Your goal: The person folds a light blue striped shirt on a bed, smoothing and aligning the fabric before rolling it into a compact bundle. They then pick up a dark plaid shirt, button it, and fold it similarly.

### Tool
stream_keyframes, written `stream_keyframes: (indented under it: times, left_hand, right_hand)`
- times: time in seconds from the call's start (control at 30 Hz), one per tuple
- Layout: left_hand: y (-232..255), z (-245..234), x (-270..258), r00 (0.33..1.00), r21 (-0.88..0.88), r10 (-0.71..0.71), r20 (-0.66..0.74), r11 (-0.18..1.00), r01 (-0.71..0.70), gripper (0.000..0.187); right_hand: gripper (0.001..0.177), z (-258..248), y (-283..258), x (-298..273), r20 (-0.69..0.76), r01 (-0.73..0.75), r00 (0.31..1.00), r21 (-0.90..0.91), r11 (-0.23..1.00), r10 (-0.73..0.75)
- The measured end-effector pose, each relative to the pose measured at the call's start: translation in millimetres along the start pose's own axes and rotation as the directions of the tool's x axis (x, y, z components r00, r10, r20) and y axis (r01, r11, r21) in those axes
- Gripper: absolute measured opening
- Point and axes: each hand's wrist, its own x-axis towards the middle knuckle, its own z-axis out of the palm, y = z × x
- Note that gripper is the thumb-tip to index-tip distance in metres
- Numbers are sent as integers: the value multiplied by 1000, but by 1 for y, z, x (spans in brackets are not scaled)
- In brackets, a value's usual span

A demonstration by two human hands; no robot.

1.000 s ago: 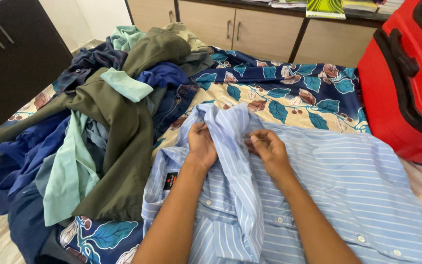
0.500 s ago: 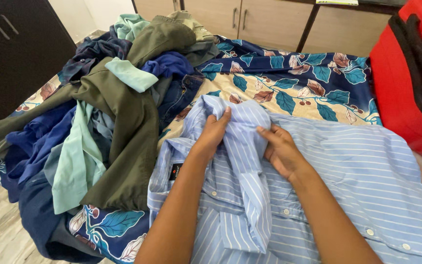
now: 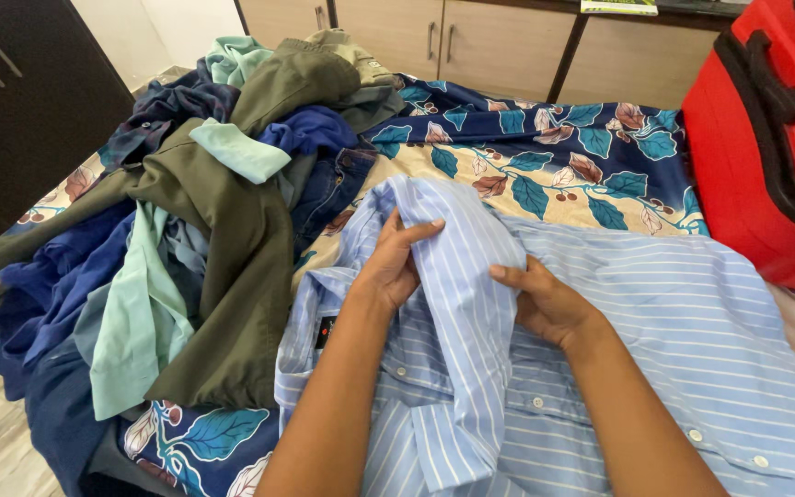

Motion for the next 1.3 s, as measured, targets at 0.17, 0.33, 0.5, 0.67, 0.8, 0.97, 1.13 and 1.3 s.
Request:
stream_keyframes:
  times: [0.17, 0.33, 0.5, 0.67, 0.8, 0.97, 1.13, 1.3]
  left_hand:
    - [1, -8, 10, 997, -204, 65, -35, 977, -71, 62]
    - [-7, -24, 17, 987, -228, -145, -71, 966, 125, 48]
    - [-28, -40, 40, 976, -98, -79, -204, 993, 60, 49]
    - [-41, -61, 51, 980, -315, -124, -152, 946, 71, 66]
    - [-38, -55, 54, 993, -257, 46, -109, 964, -73, 44]
    - [-32, -44, 43, 980, -165, 62, -189, 982, -94, 46]
    - [-30, -35, 34, 958, -83, 237, -163, 964, -253, 73]
    - [-37, -37, 35, 935, -62, 298, -194, 947, -315, 96]
  right_hand:
    - [90, -17, 1, -6, 270, 66, 948, 358, 931, -171]
    - [91, -19, 13, -1, 124, -173, 974, -127, 977, 189]
    - [82, -7, 6, -9, 176, -111, 952, -563, 819, 250]
    - [77, 13, -11, -26, 94, -165, 959, -582, 797, 267]
    - [76, 18, -18, -46, -22, -203, 976, -453, 868, 216]
    - [76, -9, -22, -96, -71, -238, 971, -376, 895, 229]
    - [78, -9, -18, -147, 123, -168, 961, -450, 877, 247]
    - [82, 12, -3, -181, 70, -137, 964, -694, 707, 255]
